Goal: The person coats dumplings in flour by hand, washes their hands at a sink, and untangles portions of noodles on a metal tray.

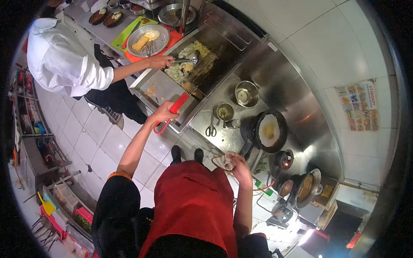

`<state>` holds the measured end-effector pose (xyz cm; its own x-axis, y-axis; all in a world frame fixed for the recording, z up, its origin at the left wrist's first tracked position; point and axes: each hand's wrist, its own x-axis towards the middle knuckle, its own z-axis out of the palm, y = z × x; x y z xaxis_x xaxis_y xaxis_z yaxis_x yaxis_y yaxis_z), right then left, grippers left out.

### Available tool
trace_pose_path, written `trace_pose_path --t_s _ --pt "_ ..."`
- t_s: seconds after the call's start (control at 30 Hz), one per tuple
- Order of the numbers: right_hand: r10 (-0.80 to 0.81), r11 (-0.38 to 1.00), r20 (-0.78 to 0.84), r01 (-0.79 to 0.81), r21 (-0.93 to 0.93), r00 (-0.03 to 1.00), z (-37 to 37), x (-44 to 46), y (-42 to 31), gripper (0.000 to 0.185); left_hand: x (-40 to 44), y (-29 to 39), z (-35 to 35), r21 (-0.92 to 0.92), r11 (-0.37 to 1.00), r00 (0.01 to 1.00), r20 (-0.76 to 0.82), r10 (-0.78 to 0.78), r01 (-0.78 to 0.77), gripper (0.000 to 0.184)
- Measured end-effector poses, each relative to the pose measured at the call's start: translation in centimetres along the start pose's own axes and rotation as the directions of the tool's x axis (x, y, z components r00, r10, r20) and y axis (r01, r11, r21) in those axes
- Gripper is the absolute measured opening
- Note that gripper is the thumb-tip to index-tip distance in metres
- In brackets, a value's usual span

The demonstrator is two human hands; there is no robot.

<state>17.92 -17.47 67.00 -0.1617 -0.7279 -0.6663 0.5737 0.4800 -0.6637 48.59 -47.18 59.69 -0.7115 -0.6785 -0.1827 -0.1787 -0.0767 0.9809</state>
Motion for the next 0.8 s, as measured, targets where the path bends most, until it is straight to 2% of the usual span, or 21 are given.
trace_pose_path --t_s 0.2,0.3,0.37,0.4,0.5,0.57,0.73,0.8 --pt "0.011 1.0 -0.048 -0.011 0.017 0.999 0.0 -0.7 0.1 0.019 -0.5 0.9 0.0 -0.047 0.999 0.999 -0.02 -0.027 0.026 0.019" --pt "-0.003 1.0 -0.023 0.003 0.012 1.0 -0.4 -1.0 0.4 0.019 -0.8 2.0 -0.7 -0.033 0.999 0.999 -0.008 -0.034 0.034 0.017" --pt "-0.026 0.999 -0.004 0.026 0.023 1.0 -0.7 -1.5 0.4 0.018 -0.6 2.2 -1.7 0.084 0.996 1.0 -0.013 -0.003 0.004 0.016" --pt "-0.025 0.999 -0.025 0.026 0.036 0.999 -0.9 -1.7 0.6 0.018 -0.7 3.2 -2.1 0.049 0.999 1.0 -0.002 -0.004 0.004 0.014" --pt "-0.048 0.999 -0.05 0.049 0.018 0.998 -1.6 -2.5 0.5 0.019 -0.2 4.4 -4.0 0.151 0.987 0.997 0.051 0.051 -0.058 0.013" --pt "-0.034 0.997 -0.024 0.036 0.069 0.999 -1.2 -3.6 -0.1 0.02 -0.3 6.1 -5.1 0.084 0.996 0.996 0.085 0.018 -0.026 0.013" --pt "-0.091 0.992 -0.143 0.102 0.073 0.986 -1.8 -4.2 0.5 0.019 -2.1 10.9 -4.8 0.188 0.982 1.0 0.025 -0.004 -0.001 0.013" --pt "-0.099 0.991 -0.155 0.112 0.074 0.983 -2.2 -4.6 0.8 0.019 -3.6 11.0 -3.9 0.134 0.989 0.998 0.004 -0.056 0.055 0.013"
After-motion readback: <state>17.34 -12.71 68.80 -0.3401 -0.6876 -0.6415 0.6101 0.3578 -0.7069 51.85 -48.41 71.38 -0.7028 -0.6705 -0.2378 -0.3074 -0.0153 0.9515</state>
